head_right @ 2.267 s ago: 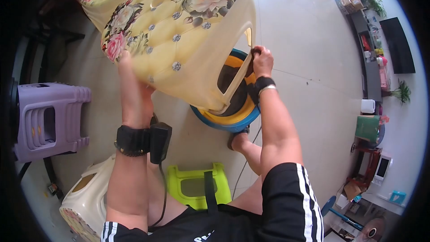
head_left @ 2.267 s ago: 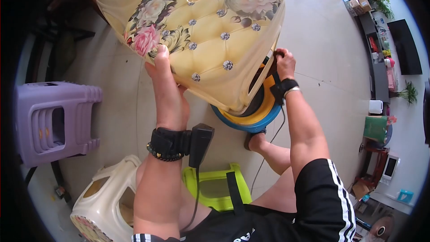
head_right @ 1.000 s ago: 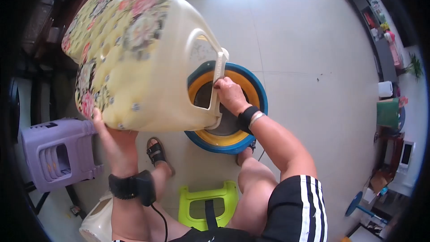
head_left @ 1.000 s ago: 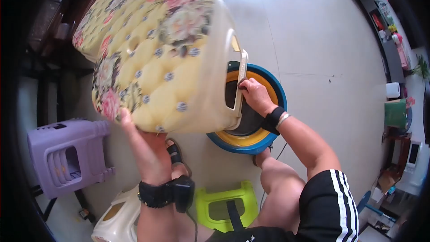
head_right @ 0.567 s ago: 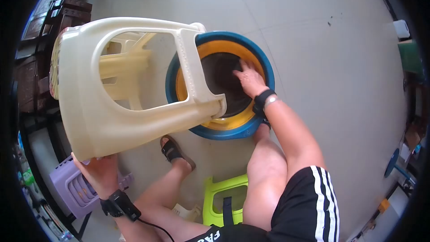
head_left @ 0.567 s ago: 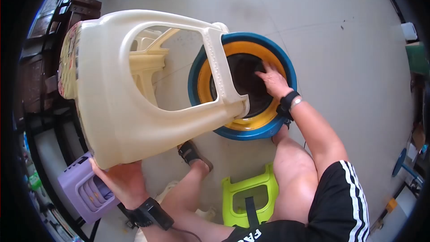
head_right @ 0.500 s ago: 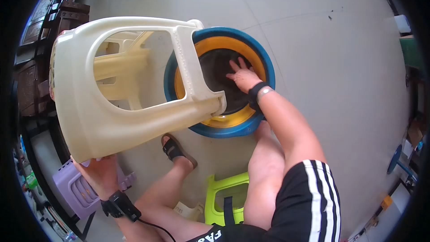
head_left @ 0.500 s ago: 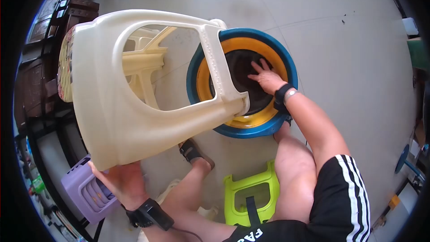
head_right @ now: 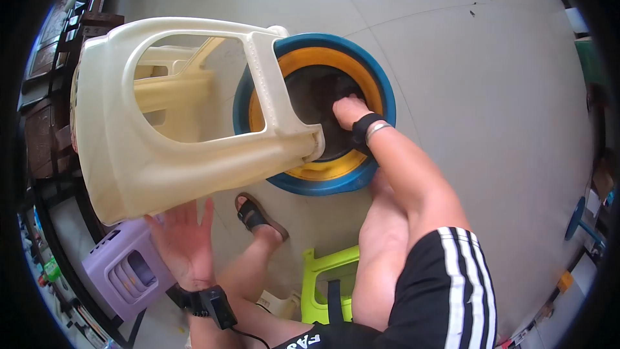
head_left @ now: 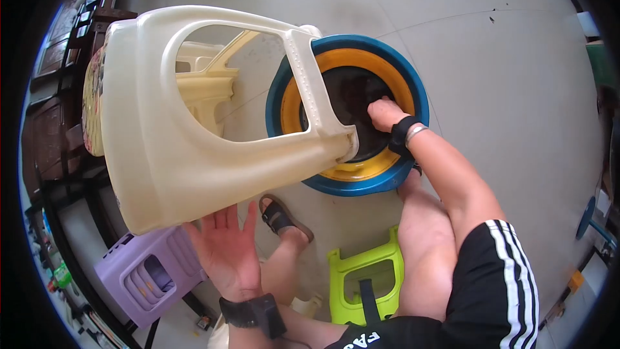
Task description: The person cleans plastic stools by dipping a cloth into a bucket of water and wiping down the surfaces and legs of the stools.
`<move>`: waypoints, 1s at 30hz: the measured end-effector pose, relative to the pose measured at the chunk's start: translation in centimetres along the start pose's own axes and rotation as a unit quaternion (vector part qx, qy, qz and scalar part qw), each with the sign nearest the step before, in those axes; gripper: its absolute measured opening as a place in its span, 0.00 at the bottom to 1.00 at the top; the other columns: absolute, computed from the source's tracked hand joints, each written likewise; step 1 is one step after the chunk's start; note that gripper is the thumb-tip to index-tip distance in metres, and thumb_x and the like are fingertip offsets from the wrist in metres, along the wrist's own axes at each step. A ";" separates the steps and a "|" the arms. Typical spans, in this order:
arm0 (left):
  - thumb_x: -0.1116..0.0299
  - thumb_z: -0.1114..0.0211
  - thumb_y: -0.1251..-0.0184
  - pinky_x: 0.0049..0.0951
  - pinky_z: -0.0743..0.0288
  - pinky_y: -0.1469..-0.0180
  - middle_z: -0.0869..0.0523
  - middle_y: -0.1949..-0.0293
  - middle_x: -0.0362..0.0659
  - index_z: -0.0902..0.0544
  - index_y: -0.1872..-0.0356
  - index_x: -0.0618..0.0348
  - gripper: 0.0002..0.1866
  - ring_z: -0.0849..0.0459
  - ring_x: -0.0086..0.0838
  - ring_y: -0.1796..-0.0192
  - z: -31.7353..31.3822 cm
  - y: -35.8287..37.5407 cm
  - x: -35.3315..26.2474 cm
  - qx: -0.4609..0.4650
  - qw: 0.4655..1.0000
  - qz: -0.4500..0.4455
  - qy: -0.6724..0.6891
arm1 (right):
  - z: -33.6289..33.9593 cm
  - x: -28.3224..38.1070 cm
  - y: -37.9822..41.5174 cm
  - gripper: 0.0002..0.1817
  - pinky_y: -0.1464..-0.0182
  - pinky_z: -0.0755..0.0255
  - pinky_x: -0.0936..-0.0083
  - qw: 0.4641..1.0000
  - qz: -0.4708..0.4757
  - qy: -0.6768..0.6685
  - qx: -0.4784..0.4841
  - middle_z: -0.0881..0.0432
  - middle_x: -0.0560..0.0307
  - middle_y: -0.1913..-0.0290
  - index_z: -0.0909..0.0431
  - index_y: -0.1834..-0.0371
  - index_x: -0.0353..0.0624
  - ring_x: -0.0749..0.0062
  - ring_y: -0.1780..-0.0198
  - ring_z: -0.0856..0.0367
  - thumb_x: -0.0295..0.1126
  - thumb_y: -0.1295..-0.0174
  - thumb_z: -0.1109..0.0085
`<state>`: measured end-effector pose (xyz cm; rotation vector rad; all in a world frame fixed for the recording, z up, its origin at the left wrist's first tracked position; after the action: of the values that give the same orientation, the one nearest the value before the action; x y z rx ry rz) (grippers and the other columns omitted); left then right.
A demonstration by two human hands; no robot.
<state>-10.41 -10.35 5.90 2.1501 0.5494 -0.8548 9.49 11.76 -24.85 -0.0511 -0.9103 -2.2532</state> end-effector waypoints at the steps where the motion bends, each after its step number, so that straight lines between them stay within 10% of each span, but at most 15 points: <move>1: 0.42 0.47 0.30 0.56 0.47 0.29 0.32 0.32 0.44 0.35 0.33 0.53 0.33 0.40 0.35 0.27 -0.2 -0.2 0.1 0.040 0.999 0.004 -0.006 | 1.0 -0.3 0.8 0.14 0.49 0.24 0.61 0.989 -0.022 -0.142 -0.034 0.15 0.41 0.56 0.16 0.59 0.37 0.49 0.53 0.17 0.25 0.48 0.45; 6: 0.39 0.49 0.30 0.54 0.43 0.30 0.32 0.32 0.44 0.37 0.32 0.52 0.34 0.37 0.39 0.29 -0.1 -1.4 0.5 0.051 0.988 -0.022 -0.146 | 5.9 0.4 6.4 0.10 0.57 0.26 0.81 0.657 0.008 -0.752 -0.054 0.19 0.63 0.66 0.18 0.59 0.39 0.81 0.63 0.22 0.25 0.39 0.49; 8: 0.38 0.51 0.30 0.54 0.41 0.31 0.32 0.32 0.44 0.37 0.32 0.52 0.35 0.35 0.40 0.30 -0.2 -1.5 0.7 0.043 0.983 -0.031 -0.174 | 8.9 3.2 8.3 0.11 0.56 0.27 0.81 0.626 0.085 -0.770 -0.088 0.20 0.63 0.63 0.19 0.55 0.39 0.81 0.61 0.23 0.26 0.36 0.51; 15: 0.36 0.53 0.30 0.51 0.39 0.32 0.30 0.34 0.43 0.36 0.33 0.52 0.35 0.31 0.38 0.32 -0.9 -1.3 1.3 -0.008 0.976 -0.064 -0.206 | 6.9 9.0 5.6 0.05 0.59 0.28 0.76 0.794 0.163 -0.508 -0.292 0.24 0.58 0.69 0.28 0.62 0.37 0.76 0.65 0.25 0.25 0.39 0.46; 18: 0.36 0.52 0.31 0.50 0.39 0.32 0.29 0.34 0.43 0.36 0.33 0.52 0.36 0.31 0.37 0.33 -0.8 -1.0 1.4 -0.015 0.973 -0.072 -0.220 | 1.0 6.7 4.0 0.06 0.58 0.27 0.68 0.812 0.108 -0.528 -0.224 0.24 0.48 0.69 0.28 0.65 0.37 0.59 0.65 0.23 0.26 0.45 0.47; 30: 0.35 0.54 0.31 0.48 0.34 0.34 0.26 0.37 0.45 0.36 0.33 0.54 0.37 0.28 0.37 0.35 -1.2 -0.8 1.5 -0.016 0.969 -0.072 -0.234 | 11.2 11.5 4.8 0.05 0.61 0.26 0.78 0.708 0.200 -0.641 -0.217 0.24 0.60 0.69 0.26 0.62 0.39 0.78 0.68 0.25 0.22 0.41 0.48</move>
<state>-9.36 -8.72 5.01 1.8046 0.4707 -1.3734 1.44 9.52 -10.33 -2.0137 -0.7833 -1.7121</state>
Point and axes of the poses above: each hand's wrist, its own y-axis away from the middle knuckle, its own z-axis out of the back of the hand, x = y × z, the point moved 3 cm from there along -y, towards the middle knuckle
